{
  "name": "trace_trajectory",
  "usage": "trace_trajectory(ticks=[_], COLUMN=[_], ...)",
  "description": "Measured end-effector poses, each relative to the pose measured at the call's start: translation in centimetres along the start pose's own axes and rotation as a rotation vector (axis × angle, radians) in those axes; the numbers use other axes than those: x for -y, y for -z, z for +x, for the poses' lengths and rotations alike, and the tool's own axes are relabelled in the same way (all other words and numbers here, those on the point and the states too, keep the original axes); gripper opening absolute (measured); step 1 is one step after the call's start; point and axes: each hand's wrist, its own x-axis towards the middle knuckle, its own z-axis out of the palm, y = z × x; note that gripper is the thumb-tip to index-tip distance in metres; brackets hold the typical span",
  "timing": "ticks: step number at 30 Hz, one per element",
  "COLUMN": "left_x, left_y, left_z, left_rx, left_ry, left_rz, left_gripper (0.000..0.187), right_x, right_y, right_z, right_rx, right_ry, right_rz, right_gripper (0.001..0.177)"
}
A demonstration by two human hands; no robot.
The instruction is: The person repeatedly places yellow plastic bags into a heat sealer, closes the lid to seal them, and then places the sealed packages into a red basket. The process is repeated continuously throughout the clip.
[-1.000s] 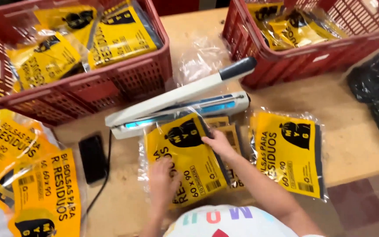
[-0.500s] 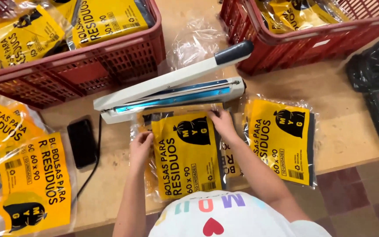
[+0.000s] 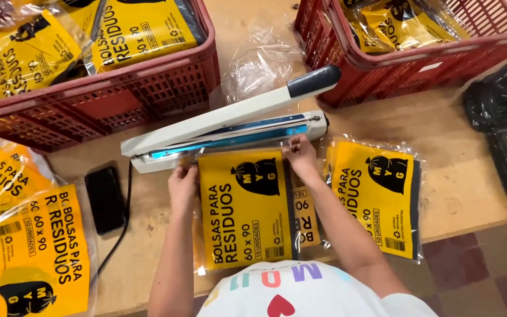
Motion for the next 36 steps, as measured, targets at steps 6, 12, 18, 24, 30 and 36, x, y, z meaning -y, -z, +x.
trace_trajectory(ticks=[6,12,18,24,30,36], left_x=[0.3,-0.1,0.4,1.1,0.6,-0.8], left_y=[-1.6,-2.4,-2.6,-2.3,-1.8,-1.6], left_z=[1.7,2.2,2.7,3.9,4.0,-0.5], left_rx=[-0.207,-0.292,-0.331,-0.354,-0.317,-0.167], left_ry=[-0.088,-0.076,-0.110,-0.127,-0.125,-0.012], left_rz=[0.192,0.143,0.106,0.084,0.180,0.168], left_gripper=[0.017,0.015,0.017,0.017,0.021,0.026], right_x=[-0.9,0.8,5.0,16.5,17.7,13.6], right_y=[-2.9,-3.5,-3.6,-4.0,-2.9,-4.5], right_z=[4.4,4.0,2.6,5.9,4.0,6.1], right_rx=[-0.173,-0.255,-0.525,-0.305,0.567,0.526], right_ry=[0.234,0.565,1.225,1.409,0.556,0.584], right_rz=[-0.133,-0.398,-0.464,-0.727,-0.923,-0.932], right_gripper=[0.026,0.020,0.023,0.037,0.086,0.092])
